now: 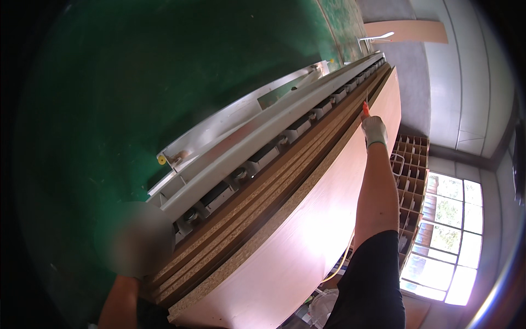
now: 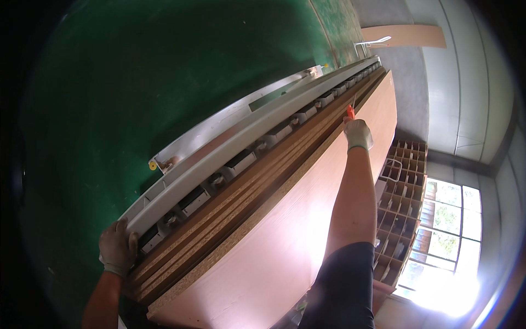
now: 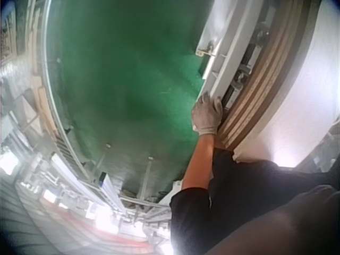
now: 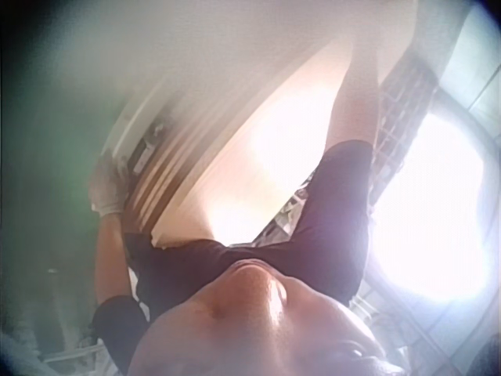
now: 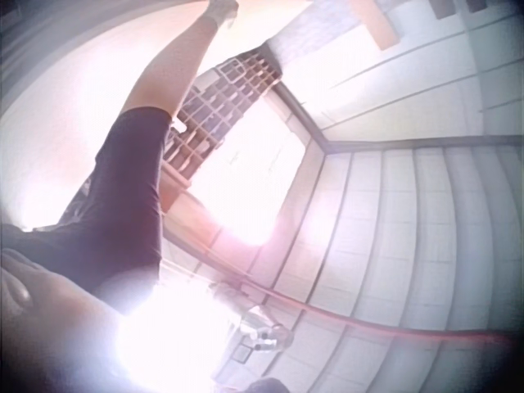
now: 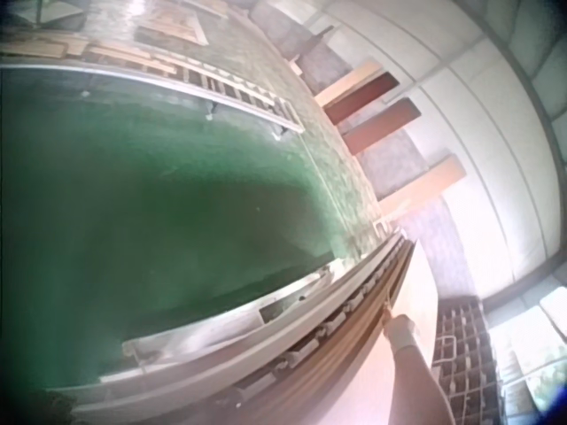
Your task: The person uses an air duster to clean large wooden panels and then feeds individual panels into a piece of industrial machinery by hand.
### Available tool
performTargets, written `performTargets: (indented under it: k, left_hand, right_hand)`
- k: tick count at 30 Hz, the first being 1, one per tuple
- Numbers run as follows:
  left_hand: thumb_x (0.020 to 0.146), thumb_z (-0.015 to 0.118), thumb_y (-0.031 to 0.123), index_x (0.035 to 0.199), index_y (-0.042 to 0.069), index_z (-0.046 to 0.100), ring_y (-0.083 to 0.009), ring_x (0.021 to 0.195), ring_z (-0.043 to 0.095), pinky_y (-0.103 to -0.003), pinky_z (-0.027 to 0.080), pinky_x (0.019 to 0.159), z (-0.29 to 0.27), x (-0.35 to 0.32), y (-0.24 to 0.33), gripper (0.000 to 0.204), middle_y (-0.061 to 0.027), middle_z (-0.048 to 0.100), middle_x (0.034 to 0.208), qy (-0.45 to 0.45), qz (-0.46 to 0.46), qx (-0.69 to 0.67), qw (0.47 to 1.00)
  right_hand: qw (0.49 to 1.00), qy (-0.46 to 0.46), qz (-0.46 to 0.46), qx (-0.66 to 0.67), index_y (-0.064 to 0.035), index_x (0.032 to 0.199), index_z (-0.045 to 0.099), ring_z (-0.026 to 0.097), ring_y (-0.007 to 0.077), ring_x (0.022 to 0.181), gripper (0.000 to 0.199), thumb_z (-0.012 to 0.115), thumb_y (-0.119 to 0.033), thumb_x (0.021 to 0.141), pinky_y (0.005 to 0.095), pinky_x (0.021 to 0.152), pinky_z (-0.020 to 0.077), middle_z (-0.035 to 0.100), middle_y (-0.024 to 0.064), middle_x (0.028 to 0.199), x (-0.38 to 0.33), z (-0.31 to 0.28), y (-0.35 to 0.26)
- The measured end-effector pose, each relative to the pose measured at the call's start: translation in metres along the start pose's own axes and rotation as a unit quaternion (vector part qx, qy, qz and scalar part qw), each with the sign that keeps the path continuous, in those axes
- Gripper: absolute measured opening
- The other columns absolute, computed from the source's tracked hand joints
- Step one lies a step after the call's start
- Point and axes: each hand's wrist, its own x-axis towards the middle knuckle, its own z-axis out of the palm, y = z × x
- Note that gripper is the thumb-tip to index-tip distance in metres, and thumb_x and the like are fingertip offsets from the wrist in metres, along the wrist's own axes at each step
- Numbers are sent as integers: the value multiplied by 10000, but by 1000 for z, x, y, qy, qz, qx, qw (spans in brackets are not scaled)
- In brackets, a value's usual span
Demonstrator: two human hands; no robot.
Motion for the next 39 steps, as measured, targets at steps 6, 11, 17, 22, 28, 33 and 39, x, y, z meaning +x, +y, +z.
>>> performTargets:
  k: [6,11,17,22,28,33,39]
  left_hand:
    - [873,640,265,1186,-1,611,-432,934,633,-524,493,854,-4,-8,-9,411,-229,653,1064,-24,-15,-31,999]
    - [903,612,305,1180,11,613,-417,950,637,-527,489,858,1,-13,-18,404,-216,651,1047,-49,-50,-18,997]
    - [944,574,356,1050,26,642,-389,896,655,-511,510,820,-31,-13,1,353,-197,664,971,-61,-50,-23,997]
    - [974,539,377,958,35,639,-388,887,663,-492,526,812,-5,-14,-3,357,-193,671,936,-5,-4,22,1000]
    - [1017,469,409,952,38,639,-407,935,667,-490,528,838,-20,-41,16,413,-205,679,974,36,65,35,997]
    - [1038,419,411,1056,24,630,-428,1054,628,-488,499,913,35,-12,-56,441,-247,655,1117,7,66,-117,991]
    - [1016,527,382,1362,5,550,-281,1239,573,-383,423,1056,-3,-30,18,513,-180,612,1310,-23,20,-276,961]
  right_hand:
    - [985,32,76,153,-85,1052,729,713,412,909,506,525,-542,979,503,757,573,705,224,1076,-70,-74,-33]
    - [968,177,-13,180,-80,709,661,610,468,586,527,538,-500,1003,547,514,485,654,222,683,-92,-8,18]
    - [756,-10,200,623,-86,1061,604,510,250,581,448,588,-520,948,379,504,405,587,89,865,-292,66,73]
    - [483,30,356,799,-98,1242,576,454,152,529,671,521,-700,950,302,531,399,533,-1,723,-483,97,107]
    - [485,-100,182,850,-10,1285,549,593,170,679,625,490,-575,1025,325,698,491,628,52,743,-658,63,71]
    - [733,-128,-160,648,-9,1309,570,668,269,835,476,509,-396,1038,389,823,520,715,118,1008,-850,82,67]
    - [784,-141,-36,604,-20,1204,632,676,329,770,416,563,-365,983,404,787,528,723,151,879,-1023,65,166]
